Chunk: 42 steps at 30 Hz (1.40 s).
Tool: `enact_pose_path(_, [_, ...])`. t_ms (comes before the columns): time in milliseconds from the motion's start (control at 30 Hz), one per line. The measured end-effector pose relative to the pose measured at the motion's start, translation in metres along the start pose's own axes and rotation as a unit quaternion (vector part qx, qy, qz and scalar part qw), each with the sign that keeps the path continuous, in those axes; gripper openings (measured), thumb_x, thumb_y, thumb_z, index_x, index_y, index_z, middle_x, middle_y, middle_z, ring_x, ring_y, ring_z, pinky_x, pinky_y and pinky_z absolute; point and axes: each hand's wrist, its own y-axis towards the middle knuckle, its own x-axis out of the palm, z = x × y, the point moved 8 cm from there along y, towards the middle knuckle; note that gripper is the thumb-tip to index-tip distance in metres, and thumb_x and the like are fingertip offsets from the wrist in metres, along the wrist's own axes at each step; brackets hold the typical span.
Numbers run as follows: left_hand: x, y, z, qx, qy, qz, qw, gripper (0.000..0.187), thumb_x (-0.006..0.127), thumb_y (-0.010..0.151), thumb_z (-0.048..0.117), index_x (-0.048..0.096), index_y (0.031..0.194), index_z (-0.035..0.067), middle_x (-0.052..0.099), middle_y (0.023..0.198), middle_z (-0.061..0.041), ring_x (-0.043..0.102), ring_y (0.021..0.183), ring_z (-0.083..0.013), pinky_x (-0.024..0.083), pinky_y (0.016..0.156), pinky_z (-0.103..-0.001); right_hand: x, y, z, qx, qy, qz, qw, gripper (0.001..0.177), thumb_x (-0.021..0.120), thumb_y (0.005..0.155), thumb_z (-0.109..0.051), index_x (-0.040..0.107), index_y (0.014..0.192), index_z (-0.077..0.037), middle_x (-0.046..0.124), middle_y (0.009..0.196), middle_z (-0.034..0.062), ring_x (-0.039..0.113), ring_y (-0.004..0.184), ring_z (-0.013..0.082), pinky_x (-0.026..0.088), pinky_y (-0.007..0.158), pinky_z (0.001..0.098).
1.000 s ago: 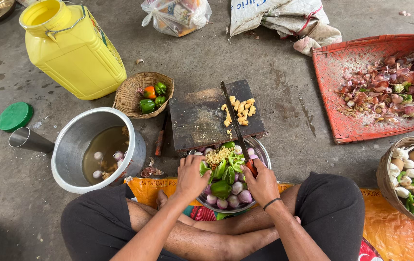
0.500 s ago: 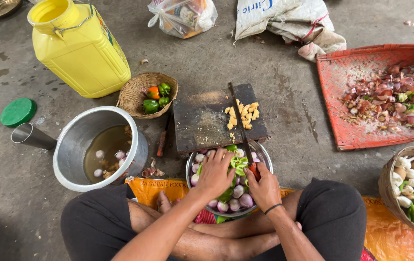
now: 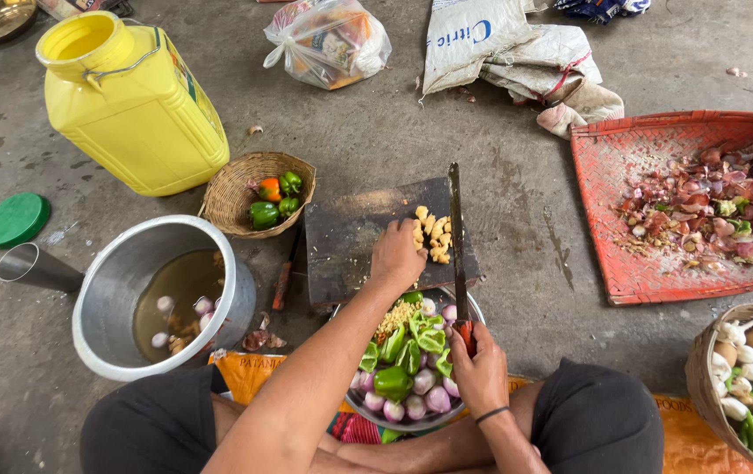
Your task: The person chops ginger on a wooden board and adds the chopped pieces into a metal bowl containing sliced onions and green peppers.
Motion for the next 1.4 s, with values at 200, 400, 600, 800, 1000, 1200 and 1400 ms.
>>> enact_pose_path(200, [0.005, -0.024, -0.046, -0.135, -0.164, -0.003, 0.977, 0.06, 0.076, 0.082, 0.016, 0.053, 0.136, 0.006, 0.07, 0.114, -0.011, 0.072, 0.093, -0.0231, 0.058, 0.082, -0.039, 0.0, 0.004, -0.002, 0.013, -0.004, -0.006, 1.0, 0.032, 0.069, 0.092, -0.032, 0.062, 0.087, -0.002, 0.065, 0.057, 0.013, 0.062, 0.048, 0.0201, 0.047, 0.048, 0.0388])
enact_pose_path(400, [0.014, -0.033, -0.12, -0.203, -0.467, 0.001, 0.861, 0.04, 0.08, 0.081, 0.009, 0.068, 0.117, -0.004, 0.077, 0.093, -0.012, 0.073, 0.073, -0.0176, 0.058, 0.061, -0.026, 0.02, 0.001, -0.004, -0.059, -0.11, -0.042, 0.991, 0.029, 0.068, 0.091, -0.03, 0.062, 0.093, -0.002, 0.069, 0.068, 0.022, 0.069, 0.061, 0.0384, 0.052, 0.059, 0.0482])
enact_pose_path(600, [0.004, -0.029, -0.122, -0.165, -0.357, 0.051, 0.918, 0.029, 0.087, 0.075, 0.011, 0.076, 0.099, -0.004, 0.08, 0.086, -0.011, 0.073, 0.071, -0.0122, 0.056, 0.062, -0.024, 0.049, 0.0, 0.0, -0.076, -0.213, -0.083, 0.97, 0.034, 0.063, 0.095, -0.036, 0.062, 0.097, -0.003, 0.071, 0.075, 0.0264, 0.07, 0.077, 0.0462, 0.054, 0.071, 0.0554])
enact_pose_path(800, [0.018, -0.025, -0.116, -0.209, -0.529, 0.036, 0.822, 0.027, 0.079, 0.079, -0.001, 0.069, 0.103, -0.006, 0.075, 0.088, -0.015, 0.074, 0.072, -0.0189, 0.061, 0.062, -0.027, 0.063, 0.006, -0.012, -0.126, -0.26, -0.093, 0.953, 0.029, 0.06, 0.096, -0.031, 0.061, 0.098, -0.003, 0.071, 0.076, 0.0266, 0.07, 0.076, 0.0464, 0.054, 0.072, 0.0573])
enact_pose_path(1000, [0.015, -0.035, -0.1, -0.202, -0.54, 0.009, 0.817, 0.023, 0.077, 0.085, 0.0, 0.067, 0.105, -0.005, 0.072, 0.093, -0.012, 0.074, 0.077, -0.0167, 0.065, 0.067, -0.027, 0.059, 0.007, -0.028, -0.106, -0.299, -0.111, 0.942, 0.029, 0.059, 0.095, -0.031, 0.058, 0.102, -0.003, 0.071, 0.077, 0.0254, 0.071, 0.076, 0.0447, 0.056, 0.071, 0.0548])
enact_pose_path(1200, [-0.001, -0.039, -0.095, -0.114, -0.492, 0.037, 0.862, 0.03, 0.078, 0.086, 0.002, 0.072, 0.115, -0.001, 0.072, 0.096, -0.01, 0.074, 0.079, -0.0125, 0.064, 0.066, -0.027, 0.06, 0.015, -0.041, -0.132, -0.347, -0.148, 0.917, 0.031, 0.057, 0.096, -0.029, 0.053, 0.102, 0.001, 0.071, 0.08, 0.0264, 0.071, 0.08, 0.0442, 0.056, 0.075, 0.0544])
enact_pose_path(1400, [0.006, -0.036, -0.101, -0.09, -0.506, 0.05, 0.856, 0.034, 0.076, 0.086, 0.001, 0.073, 0.12, 0.0, 0.077, 0.104, -0.012, 0.073, 0.078, -0.0124, 0.065, 0.066, -0.025, 0.063, 0.019, -0.064, -0.151, -0.367, -0.144, 0.906, 0.029, 0.053, 0.099, -0.028, 0.053, 0.1, 0.002, 0.071, 0.081, 0.0267, 0.071, 0.08, 0.0442, 0.056, 0.075, 0.0538])
